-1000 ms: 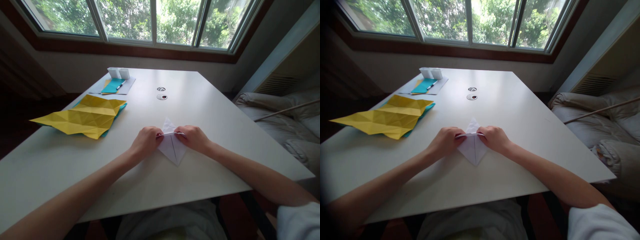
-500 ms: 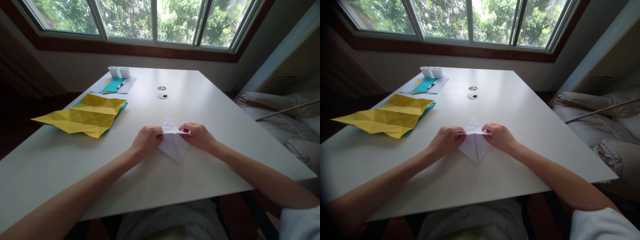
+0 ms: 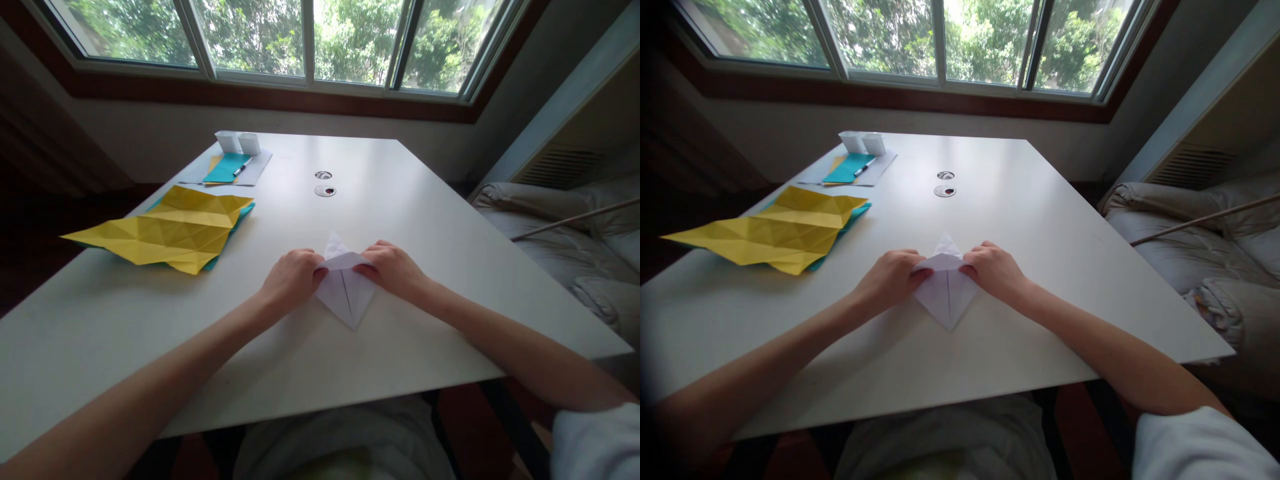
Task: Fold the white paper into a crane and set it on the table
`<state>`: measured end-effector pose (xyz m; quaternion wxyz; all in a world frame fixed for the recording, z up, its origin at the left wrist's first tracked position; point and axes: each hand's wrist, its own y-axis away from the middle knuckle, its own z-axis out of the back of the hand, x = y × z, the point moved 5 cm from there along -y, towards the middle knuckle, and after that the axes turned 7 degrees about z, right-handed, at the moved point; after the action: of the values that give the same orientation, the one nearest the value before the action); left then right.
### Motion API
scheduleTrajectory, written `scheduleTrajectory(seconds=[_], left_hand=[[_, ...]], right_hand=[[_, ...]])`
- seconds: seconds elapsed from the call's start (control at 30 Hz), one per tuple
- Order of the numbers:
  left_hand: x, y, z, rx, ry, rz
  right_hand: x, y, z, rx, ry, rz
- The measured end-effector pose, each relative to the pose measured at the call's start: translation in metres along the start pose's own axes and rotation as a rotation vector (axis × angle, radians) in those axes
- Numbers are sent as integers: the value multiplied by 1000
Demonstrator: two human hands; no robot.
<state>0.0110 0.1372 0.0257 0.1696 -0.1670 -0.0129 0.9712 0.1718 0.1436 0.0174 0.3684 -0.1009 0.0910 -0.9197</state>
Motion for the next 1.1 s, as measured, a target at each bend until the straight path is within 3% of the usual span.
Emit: scheduleTrajectory(seconds=[0.17, 0.3, 0.43, 0.63, 0.93, 1.1], left_hand=[[1, -2, 1, -10, 0, 0], [5, -3, 2, 0, 123, 93], [10, -1, 6, -62, 302, 211], [8, 0, 6, -190, 287, 169], [11, 0, -5, -124, 394, 214], [9, 4, -1, -129, 441, 223]], right_hand=[[-3, -2, 0, 11, -41, -52], [-7, -3, -1, -4, -76, -67], [-11, -4, -1, -26, -111, -86], [-9, -4, 1, -85, -254, -103], [-16, 1, -1, -208, -506, -341], [-18, 0, 0, -203, -507, -350]])
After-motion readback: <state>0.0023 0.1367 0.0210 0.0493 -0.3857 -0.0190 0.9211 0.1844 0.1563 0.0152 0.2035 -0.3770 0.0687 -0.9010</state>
